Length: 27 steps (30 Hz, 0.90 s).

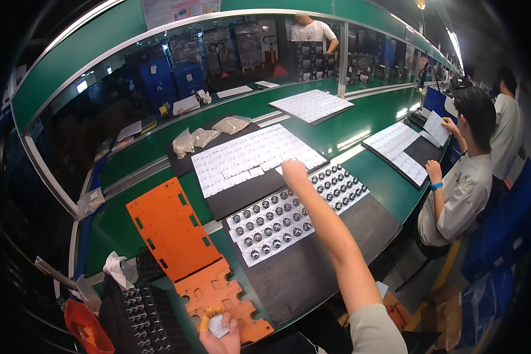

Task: The person places small white square components onto an orange fixture, then inserts cylindrical metal parts into the fixture's slots. They use a yellow tool to press the components into place. The person then moves the fixture to a press machine, operates it, and returns the fixture to the table to continue the assembly process.

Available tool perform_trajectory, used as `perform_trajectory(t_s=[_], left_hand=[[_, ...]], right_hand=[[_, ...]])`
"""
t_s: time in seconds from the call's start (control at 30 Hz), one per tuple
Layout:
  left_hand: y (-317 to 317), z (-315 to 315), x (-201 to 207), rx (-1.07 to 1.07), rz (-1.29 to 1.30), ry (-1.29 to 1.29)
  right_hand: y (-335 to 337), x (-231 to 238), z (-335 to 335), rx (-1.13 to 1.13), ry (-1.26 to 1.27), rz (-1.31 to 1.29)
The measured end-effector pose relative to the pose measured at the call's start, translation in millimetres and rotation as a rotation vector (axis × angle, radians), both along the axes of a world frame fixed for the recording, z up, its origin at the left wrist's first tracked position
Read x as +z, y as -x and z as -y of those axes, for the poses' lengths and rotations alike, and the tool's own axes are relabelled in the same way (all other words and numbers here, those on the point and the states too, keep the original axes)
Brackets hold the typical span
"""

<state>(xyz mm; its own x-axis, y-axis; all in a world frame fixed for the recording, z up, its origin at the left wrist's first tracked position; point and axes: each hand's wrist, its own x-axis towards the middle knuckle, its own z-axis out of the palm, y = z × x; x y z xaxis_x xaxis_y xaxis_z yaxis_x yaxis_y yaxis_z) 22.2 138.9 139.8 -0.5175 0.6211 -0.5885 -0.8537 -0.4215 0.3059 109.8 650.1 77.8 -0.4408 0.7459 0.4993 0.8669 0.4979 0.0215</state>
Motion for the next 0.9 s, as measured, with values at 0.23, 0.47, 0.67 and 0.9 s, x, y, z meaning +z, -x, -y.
perform_trajectory(t_s=[0.23,0.47,0.67,0.9], left_hand=[[4.4,4.9,-9.1,0.018,0.046,-0.034],[22.9,21.0,-70.8,-0.132,-0.091,-0.242],[4.8,8.5,-9.7,-0.001,0.018,-0.017],[5.6,8.3,-14.5,-0.03,0.026,-0.02]], right_hand=[[16.0,8.2,-15.8,-0.004,-0.043,0.02],[45.0,-12.2,-4.2,-0.095,0.109,0.197],[41.3,-14.4,-5.5,-0.034,0.075,0.236],[26.7,-11.5,-28.3,0.035,0.019,0.259]])
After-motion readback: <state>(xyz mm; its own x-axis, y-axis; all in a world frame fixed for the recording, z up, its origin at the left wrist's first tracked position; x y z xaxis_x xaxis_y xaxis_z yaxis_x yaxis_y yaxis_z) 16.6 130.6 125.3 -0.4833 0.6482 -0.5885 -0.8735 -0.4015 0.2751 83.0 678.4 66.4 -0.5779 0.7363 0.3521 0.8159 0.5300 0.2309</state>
